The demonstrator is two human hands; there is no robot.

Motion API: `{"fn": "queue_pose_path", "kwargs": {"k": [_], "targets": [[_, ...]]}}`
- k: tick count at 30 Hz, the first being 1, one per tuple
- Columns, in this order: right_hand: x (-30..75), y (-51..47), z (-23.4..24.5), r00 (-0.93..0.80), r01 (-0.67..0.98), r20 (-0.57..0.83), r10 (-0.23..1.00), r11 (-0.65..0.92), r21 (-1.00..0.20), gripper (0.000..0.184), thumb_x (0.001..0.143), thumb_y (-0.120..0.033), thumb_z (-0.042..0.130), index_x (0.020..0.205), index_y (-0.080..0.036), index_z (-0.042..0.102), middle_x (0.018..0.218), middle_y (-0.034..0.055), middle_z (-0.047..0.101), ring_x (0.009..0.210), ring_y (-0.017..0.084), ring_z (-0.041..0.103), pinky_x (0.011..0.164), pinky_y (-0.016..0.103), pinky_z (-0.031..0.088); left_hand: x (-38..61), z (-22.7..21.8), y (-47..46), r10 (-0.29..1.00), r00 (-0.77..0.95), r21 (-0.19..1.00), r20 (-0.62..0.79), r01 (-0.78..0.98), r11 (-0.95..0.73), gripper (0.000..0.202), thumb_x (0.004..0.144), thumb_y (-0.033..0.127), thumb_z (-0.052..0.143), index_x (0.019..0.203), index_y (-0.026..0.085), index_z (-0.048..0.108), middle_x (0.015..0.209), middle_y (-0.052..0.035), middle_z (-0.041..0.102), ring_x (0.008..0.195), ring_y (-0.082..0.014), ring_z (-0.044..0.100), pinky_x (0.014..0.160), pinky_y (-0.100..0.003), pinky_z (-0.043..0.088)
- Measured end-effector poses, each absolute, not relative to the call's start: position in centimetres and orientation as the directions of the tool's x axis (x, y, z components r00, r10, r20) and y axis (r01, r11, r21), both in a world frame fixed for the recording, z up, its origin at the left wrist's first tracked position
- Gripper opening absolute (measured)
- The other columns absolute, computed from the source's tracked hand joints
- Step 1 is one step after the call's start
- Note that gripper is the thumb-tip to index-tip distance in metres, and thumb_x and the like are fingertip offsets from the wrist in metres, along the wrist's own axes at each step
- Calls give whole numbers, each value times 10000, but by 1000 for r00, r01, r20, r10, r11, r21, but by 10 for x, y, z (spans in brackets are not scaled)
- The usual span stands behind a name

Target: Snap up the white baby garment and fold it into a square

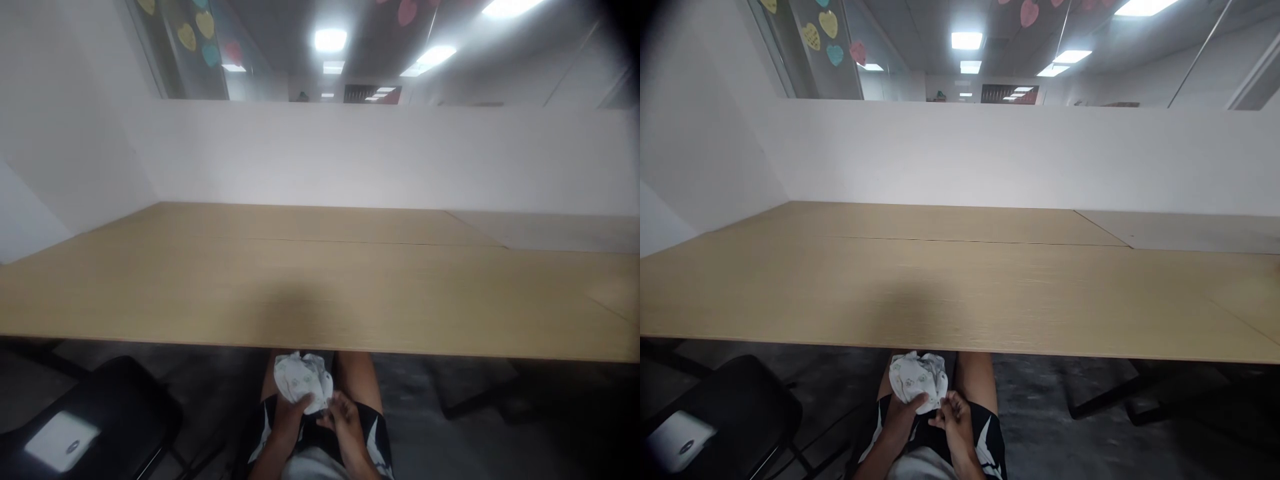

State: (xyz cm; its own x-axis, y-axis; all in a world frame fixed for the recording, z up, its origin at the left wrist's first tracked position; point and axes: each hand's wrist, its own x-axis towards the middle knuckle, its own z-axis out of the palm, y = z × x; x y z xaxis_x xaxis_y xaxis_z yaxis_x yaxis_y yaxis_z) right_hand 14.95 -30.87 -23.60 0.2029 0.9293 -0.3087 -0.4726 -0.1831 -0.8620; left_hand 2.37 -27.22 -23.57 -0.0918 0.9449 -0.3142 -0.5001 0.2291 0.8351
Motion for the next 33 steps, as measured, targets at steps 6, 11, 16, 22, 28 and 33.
{"fn": "queue_pose_path", "kwargs": {"k": [6, 11, 16, 22, 28, 33], "targets": [[151, -309, -232, 206, -467, -285, 936, -162, -869, 478, 626, -598, 769, 771, -150, 688, 619, -10, 585, 559, 111, 543, 615, 311, 586, 22, -242, -271, 952, -86, 858, -294, -462, 223, 800, 523, 262, 883, 1249, 159, 562, 1056, -114, 711, 975, -277, 676, 891, -373, 522], [151, -311, -228, 166, -312, -168, 972, -110, -944, 426, 690, -533, 748, 864, -146, 708, 801, 64, 703, 708, 183, 643, 633, 284, 559, 22, -243, -271, 950, -113, 874, -290, -436, 215, 778, 516, 280, 888, 1219, 142, 585, 1068, -120, 709, 984, -276, 673, 918, -380, 508], [151, -314, -223, 273, -167, -82, 958, -37, -985, 400, 728, -549, 689, 749, -150, 700, 579, 30, 647, 554, 172, 606, 566, 268, 518, 21, -244, -271, 966, -86, 878, -243, -442, 182, 780, 561, 279, 875, 1261, 155, 554, 1091, -120, 700, 992, -271, 670, 907, -374, 507], [153, -314, -222, 335, -51, 13, 942, 32, -998, 325, 766, -481, 675, 670, -176, 621, 581, 3, 606, 580, 148, 566, 590, 235, 468, 21, -239, -272, 958, -109, 879, -266, -435, 195, 819, 485, 293, 901, 1231, 171, 585, 1092, -117, 703, 1018, -294, 664, 914, -386, 511], [152, -311, -219, 303, -167, -56, 951, -5, -986, 357, 678, -497, 744, 625, -179, 592, 563, -14, 564, 560, 135, 526, 551, 228, 440, 19, -244, -272, 968, -60, 884, -245, -424, 198, 825, 543, 309, 883, 1280, 160, 544, 1127, -128, 688, 1009, -281, 664, 910, -380, 507], [153, -310, -221, 259, -233, -129, 957, -67, -970, 361, 626, -493, 784, 624, -170, 621, 528, -2, 591, 525, 140, 530, 549, 247, 444, 16, -248, -273, 974, -53, 898, -221, -401, 182, 814, 571, 311, 879, 1291, 158, 533, 1102, -119, 694, 1043, -268, 651, 945, -369, 484]]}}
